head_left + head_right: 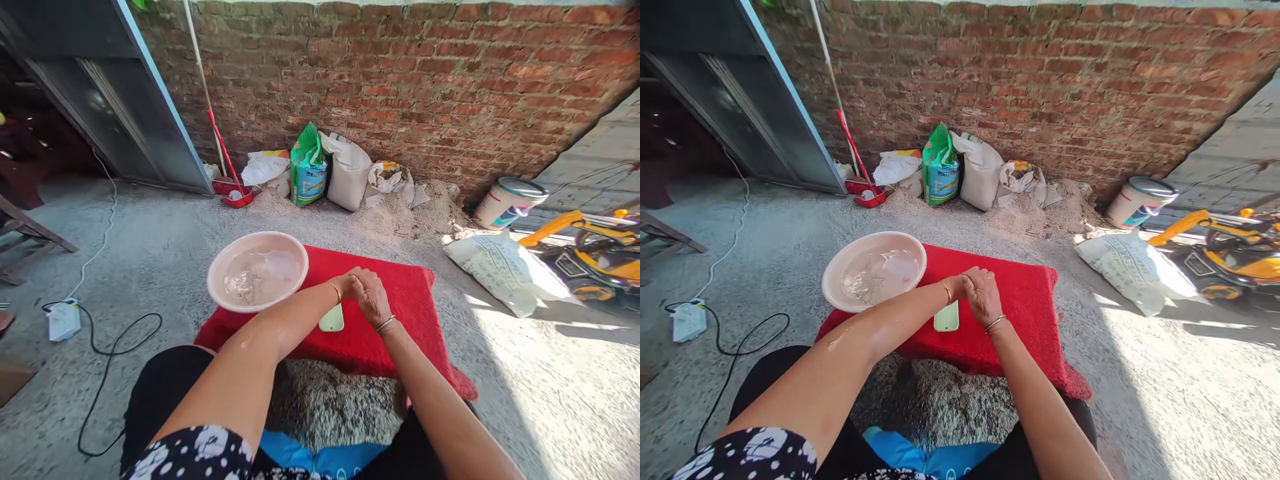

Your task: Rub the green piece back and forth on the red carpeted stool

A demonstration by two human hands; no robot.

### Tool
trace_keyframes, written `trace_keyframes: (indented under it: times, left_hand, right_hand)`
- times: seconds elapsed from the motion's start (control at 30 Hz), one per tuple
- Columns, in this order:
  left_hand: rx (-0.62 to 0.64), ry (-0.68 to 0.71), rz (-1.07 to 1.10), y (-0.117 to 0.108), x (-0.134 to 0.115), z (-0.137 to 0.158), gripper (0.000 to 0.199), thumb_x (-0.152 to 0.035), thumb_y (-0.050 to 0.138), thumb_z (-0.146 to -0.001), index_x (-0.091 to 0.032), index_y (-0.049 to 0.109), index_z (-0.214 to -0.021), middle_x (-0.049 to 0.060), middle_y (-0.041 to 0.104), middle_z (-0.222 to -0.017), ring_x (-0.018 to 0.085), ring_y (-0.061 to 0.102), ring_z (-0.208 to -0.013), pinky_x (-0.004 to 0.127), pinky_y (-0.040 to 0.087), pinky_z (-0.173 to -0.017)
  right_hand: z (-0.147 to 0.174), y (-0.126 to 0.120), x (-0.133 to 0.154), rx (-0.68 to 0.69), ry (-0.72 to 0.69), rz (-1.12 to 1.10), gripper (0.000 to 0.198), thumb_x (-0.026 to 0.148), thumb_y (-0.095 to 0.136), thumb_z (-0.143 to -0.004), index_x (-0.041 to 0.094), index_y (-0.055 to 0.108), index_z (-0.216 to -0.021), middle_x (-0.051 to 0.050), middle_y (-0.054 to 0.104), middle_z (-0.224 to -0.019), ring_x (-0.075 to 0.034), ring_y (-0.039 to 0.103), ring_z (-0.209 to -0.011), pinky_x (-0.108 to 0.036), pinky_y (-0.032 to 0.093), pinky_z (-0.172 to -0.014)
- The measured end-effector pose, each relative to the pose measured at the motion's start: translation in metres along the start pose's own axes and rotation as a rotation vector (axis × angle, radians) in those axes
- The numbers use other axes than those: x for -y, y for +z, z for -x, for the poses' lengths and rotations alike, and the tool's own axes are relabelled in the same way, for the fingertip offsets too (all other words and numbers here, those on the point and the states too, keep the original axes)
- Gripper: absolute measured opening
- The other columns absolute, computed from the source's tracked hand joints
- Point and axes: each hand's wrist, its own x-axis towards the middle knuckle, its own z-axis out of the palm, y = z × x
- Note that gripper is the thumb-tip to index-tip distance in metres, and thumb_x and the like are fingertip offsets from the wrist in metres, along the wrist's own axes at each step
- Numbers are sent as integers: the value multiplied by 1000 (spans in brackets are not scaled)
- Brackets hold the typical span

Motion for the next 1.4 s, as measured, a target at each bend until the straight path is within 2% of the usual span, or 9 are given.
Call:
trace_keyframes:
  times: [0.1, 0.2, 0.3, 0.4, 0.53, 0.73, 1.03, 1.13, 1.4]
  left_hand:
    - [-39, -63, 28, -15, 23, 14, 24, -31, 55, -88, -20, 61, -109, 8, 58, -120, 21, 54, -110, 42, 45, -95]
    - [-149, -223, 72, -23, 42, 28, 25, -23, 45, -89, -15, 64, -103, 11, 63, -110, 21, 55, -106, 38, 44, -92]
    - [-239, -296, 135, -22, 52, 46, 38, -27, 32, -93, -11, 64, -105, 10, 67, -102, 18, 58, -96, 32, 46, -88]
    - [-304, -257, 178, -13, 55, 70, 44, -35, 29, -95, -14, 59, -118, 8, 65, -113, 17, 55, -107, 29, 43, -95]
    - [-335, -239, 173, 1, 62, 104, 45, -37, 35, -94, -18, 49, -132, 10, 46, -142, 22, 36, -134, 39, 28, -112]
    - [-155, -106, -181, 13, 83, 129, 53, -45, 41, -92, -23, 42, -140, 8, 27, -154, 27, 18, -143, 45, 16, -117]
    - [-167, -99, -330, 16, 88, 124, 57, -46, 37, -93, -18, 35, -143, 10, 30, -152, 26, 22, -142, 46, 18, -117]
    - [-195, -86, -341, 16, 87, 125, 56, -45, 37, -93, -19, 37, -142, 10, 32, -152, 26, 24, -141, 44, 19, -117]
    - [-240, -73, -332, 18, 87, 124, 53, -43, 41, -91, -20, 42, -138, 9, 36, -149, 27, 27, -140, 45, 22, -116]
  right_hand:
    - [19, 16, 7, -108, 327, -23, 38, 43, 34, -95, 19, 62, -105, -10, 62, -97, -21, 57, -91, -32, 44, -79]
    - [40, 39, 34, 58, 498, 114, 41, 51, 46, -90, 19, 60, -111, -12, 58, -101, -24, 57, -91, -34, 45, -76]
    - [50, 59, 64, 220, 498, 279, 55, 60, 54, -82, 22, 56, -122, -17, 53, -115, -30, 54, -101, -38, 43, -80]
    - [52, 68, 77, 309, 436, 384, 50, 52, 59, -81, 26, 55, -124, -15, 52, -117, -30, 54, -103, -39, 41, -83]
    - [48, 51, 52, 393, 430, 415, 42, 32, 58, -81, 29, 57, -122, -11, 56, -111, -24, 56, -98, -34, 40, -83]
    - [17, 18, 6, 337, 603, 466, 44, 38, 52, -85, 28, 55, -128, -12, 55, -109, -26, 57, -98, -34, 41, -82]
    - [-43, 70, 21, 347, 490, 348, 41, 43, 55, -84, 32, 58, -124, -10, 52, -115, -24, 53, -104, -32, 40, -87]
    - [-28, 56, -2, 357, 539, 360, 43, 40, 56, -84, 33, 56, -127, -10, 52, -115, -24, 54, -103, -33, 40, -87]
    - [26, -46, -85, 277, 845, 510, 43, 38, 48, -89, 25, 54, -129, -15, 51, -117, -28, 56, -104, -38, 42, -86]
